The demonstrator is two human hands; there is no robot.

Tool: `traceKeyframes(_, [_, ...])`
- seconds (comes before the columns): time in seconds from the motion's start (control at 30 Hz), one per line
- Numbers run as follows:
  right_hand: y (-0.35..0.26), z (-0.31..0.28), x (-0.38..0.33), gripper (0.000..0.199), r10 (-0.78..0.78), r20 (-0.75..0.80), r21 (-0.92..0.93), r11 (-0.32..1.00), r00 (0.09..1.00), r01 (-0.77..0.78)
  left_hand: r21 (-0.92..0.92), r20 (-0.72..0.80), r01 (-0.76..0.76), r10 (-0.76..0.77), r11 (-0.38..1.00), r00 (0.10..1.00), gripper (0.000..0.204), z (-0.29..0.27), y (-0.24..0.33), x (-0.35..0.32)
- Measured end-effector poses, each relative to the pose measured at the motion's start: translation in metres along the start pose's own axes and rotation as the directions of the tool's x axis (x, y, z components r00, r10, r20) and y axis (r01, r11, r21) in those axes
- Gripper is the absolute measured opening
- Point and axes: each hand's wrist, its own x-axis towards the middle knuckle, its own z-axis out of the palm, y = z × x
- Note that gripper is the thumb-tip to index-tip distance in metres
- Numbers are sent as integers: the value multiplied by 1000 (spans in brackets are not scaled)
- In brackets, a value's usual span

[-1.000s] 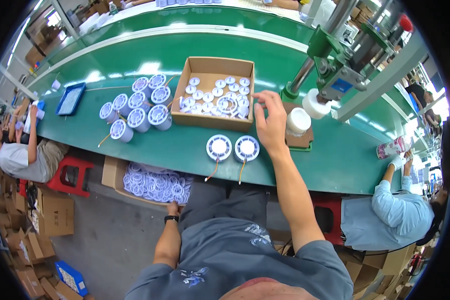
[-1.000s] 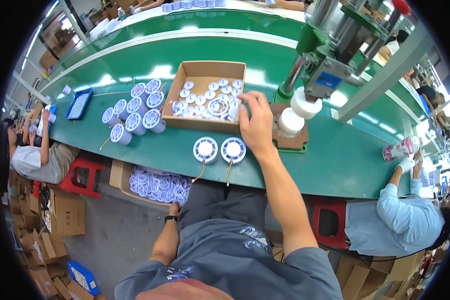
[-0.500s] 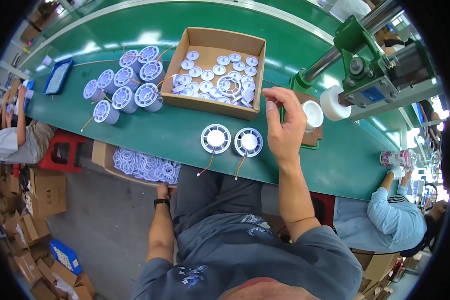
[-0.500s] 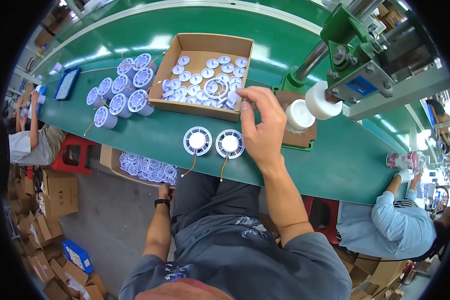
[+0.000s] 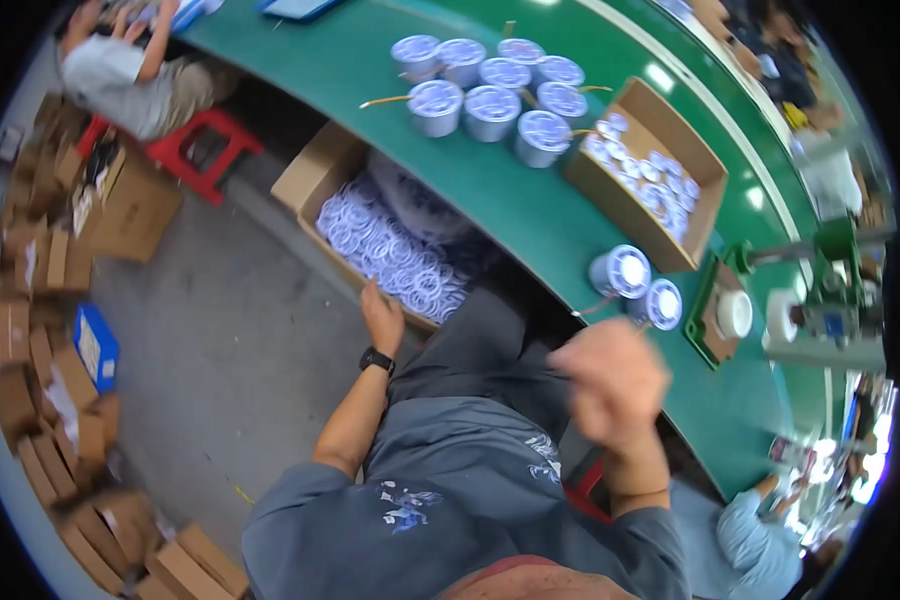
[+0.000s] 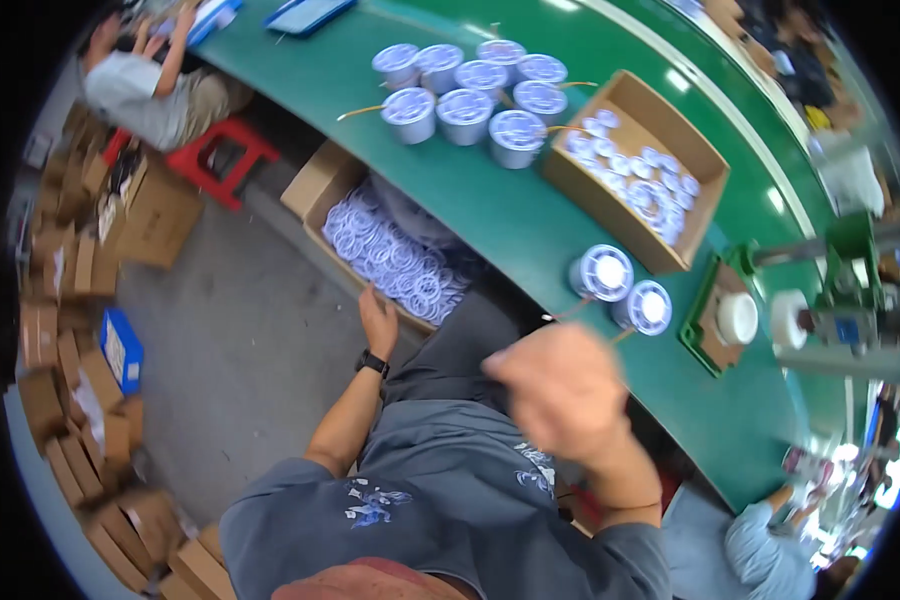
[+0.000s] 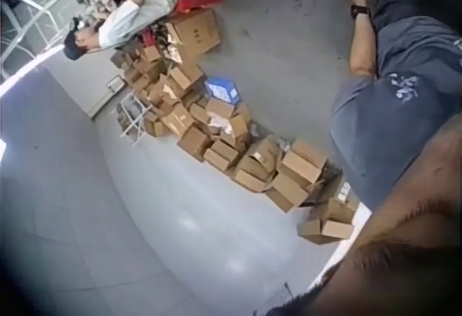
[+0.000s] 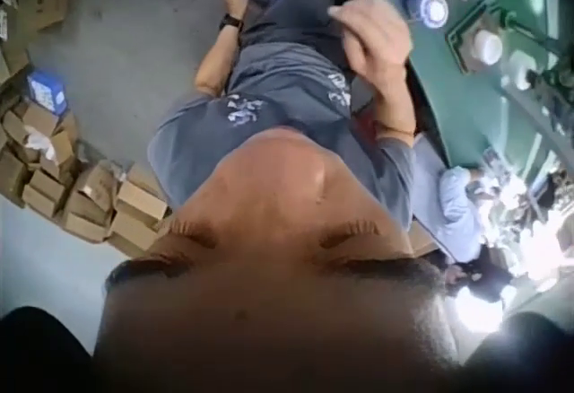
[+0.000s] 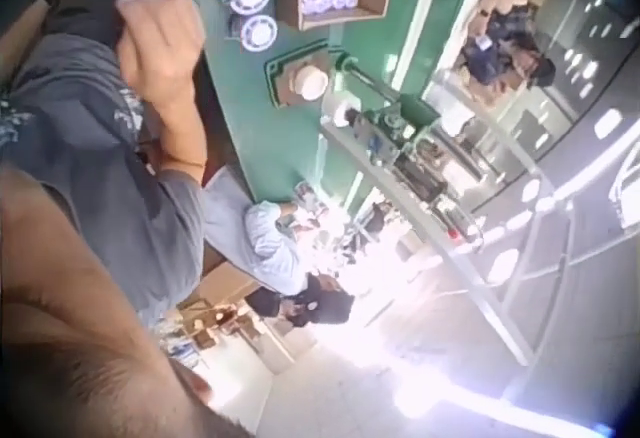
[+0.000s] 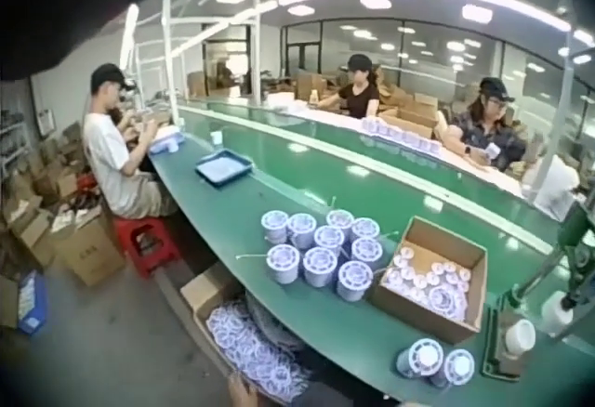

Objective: Assembling circular electronic components using a manual press machine and organizing them into boxes.

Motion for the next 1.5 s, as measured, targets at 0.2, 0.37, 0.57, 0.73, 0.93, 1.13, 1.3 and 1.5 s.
traceKeyframes(0.2, [63,195,-65,28,330,506,162,872,797,-463,141,325,20,-65,990,943,56,29,-17,75])
traceKeyframes(0.37, [155,336,-69,56,876,327,-136,415,354,-900,202,317,124,-185,972,930,67,40,-35,150])
traceKeyframes(0.57, [235,393,-119,75,981,91,-467,-109,-170,-878,473,382,155,-361,867,851,76,52,-47,155])
traceKeyframes(0.73, [222,383,-109,86,971,194,-104,-118,-137,-987,422,434,227,-415,878,799,71,48,-43,114])
traceKeyframes(0.93, [188,374,-74,87,950,247,-173,-149,-189,-974,59,425,345,-336,937,841,74,69,-63,77])
traceKeyframes(1.13, [188,379,-78,83,953,246,57,-197,-178,-979,60,420,392,-379,918,824,69,77,-48,75])
traceKeyframes(1.3, [185,368,-67,78,952,231,256,-257,-199,-932,-51,435,405,-344,913,832,61,67,-15,54])
traceKeyframes(1.5, [164,353,-62,74,985,168,429,-106,-36,-897,-393,369,573,-447,719,815,51,66,5,41])
